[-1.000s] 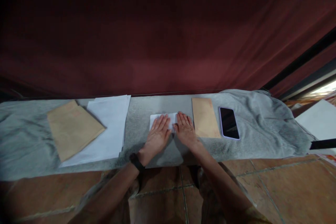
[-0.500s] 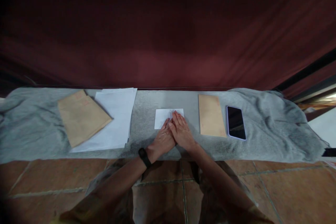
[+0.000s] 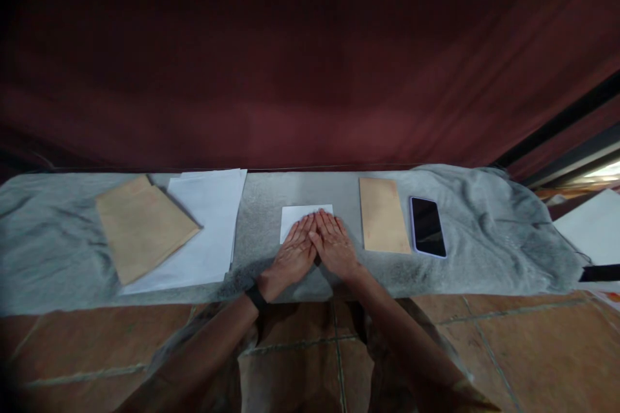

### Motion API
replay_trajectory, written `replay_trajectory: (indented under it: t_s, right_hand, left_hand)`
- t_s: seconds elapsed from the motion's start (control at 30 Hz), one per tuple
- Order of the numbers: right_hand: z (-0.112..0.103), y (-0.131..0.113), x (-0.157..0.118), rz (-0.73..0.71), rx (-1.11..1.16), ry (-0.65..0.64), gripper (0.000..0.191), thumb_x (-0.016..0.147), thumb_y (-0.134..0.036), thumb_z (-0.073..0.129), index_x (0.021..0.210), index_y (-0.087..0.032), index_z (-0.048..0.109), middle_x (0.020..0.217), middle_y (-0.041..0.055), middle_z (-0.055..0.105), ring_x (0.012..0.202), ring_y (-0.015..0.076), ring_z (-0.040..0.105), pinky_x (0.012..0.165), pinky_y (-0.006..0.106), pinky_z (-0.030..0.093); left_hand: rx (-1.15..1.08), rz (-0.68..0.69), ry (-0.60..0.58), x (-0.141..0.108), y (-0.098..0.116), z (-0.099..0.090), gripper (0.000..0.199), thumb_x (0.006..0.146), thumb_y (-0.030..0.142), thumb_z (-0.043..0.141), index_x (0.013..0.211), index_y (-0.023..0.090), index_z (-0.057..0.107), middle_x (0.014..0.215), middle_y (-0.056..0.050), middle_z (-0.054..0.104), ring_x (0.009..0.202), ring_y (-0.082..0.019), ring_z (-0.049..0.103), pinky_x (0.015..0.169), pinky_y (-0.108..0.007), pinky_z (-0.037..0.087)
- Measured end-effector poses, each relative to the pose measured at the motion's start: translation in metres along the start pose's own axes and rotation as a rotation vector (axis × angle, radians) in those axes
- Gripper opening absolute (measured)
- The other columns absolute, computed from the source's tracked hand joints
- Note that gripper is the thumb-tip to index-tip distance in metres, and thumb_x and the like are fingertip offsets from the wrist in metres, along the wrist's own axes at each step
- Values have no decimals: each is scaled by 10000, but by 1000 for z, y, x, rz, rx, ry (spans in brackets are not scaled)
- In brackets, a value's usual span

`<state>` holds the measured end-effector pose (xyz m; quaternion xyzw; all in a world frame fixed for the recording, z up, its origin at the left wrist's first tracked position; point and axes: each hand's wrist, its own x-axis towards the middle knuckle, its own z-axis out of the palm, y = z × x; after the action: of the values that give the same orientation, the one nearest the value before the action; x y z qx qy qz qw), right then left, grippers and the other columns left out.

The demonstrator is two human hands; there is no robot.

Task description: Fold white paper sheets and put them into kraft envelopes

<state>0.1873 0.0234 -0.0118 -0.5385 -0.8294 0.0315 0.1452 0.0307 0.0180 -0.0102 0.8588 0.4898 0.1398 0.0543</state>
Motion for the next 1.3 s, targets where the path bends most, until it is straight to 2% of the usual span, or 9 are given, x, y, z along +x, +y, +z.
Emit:
replay_trajectory:
  t_s: [0.17, 0.4, 0.73, 0.93, 1.03, 1.2, 1.3]
  right_hand:
    - [4, 3, -4, 47, -47, 65, 579, 1080, -344, 318, 1611, -123, 252, 1647, 133, 317, 1532, 238, 287, 1255, 487, 234]
    - [10, 4, -6, 118, -82, 155, 607, 1079, -407, 342, 1588, -78, 304, 1614, 166, 376, 1509, 267, 332, 1236, 483, 260]
    - [9, 6, -7, 147, -88, 160, 624, 1075, -426, 349, 1582, -63, 312, 1606, 176, 392, 1493, 279, 361, 1226, 467, 269]
    - [7, 6, -8, 172, -89, 149, 628, 1071, -407, 355, 1595, -71, 282, 1612, 172, 379, 1497, 289, 351, 1221, 483, 278]
    - [6, 8, -8, 197, -86, 155, 611, 1066, -376, 362, 1590, -69, 299, 1599, 181, 398, 1480, 303, 381, 1207, 496, 303]
    - [3, 8, -6, 240, -83, 176, 589, 1057, -310, 369, 1590, -68, 300, 1589, 188, 416, 1473, 304, 395, 1200, 497, 324]
    - [-2, 4, -2, 210, -53, 146, 587, 1058, -295, 349, 1597, -73, 282, 1607, 177, 391, 1494, 287, 365, 1224, 493, 299]
  left_hand:
    - [34, -84, 19, 3, -8, 0, 586, 1027, 257, 272, 1583, 71, 255, 1642, -166, 331, 1551, -234, 224, 1262, -477, 274]
    - [105, -209, 60, 4, -19, 1, 620, 1040, 364, 309, 1563, 31, 299, 1628, -209, 330, 1545, -284, 237, 1249, -498, 281]
    - [131, -340, 101, 7, -32, -5, 681, 1038, 450, 328, 1544, -6, 335, 1610, -254, 340, 1529, -330, 281, 1235, -518, 299]
    - [140, -388, 147, 6, -35, -7, 643, 1035, 413, 326, 1551, 29, 344, 1597, -235, 377, 1521, -326, 304, 1230, -538, 301]
    - [139, -430, 160, 7, -37, -9, 631, 1025, 378, 343, 1537, 10, 361, 1595, -246, 373, 1516, -332, 314, 1238, -547, 279]
    - [135, -391, 204, 11, -34, -13, 615, 1016, 319, 331, 1546, 5, 331, 1608, -245, 352, 1538, -325, 257, 1250, -564, 247]
    - [97, -264, 135, 15, -22, -14, 591, 1021, 309, 323, 1558, 61, 332, 1636, -183, 335, 1551, -284, 229, 1260, -518, 257]
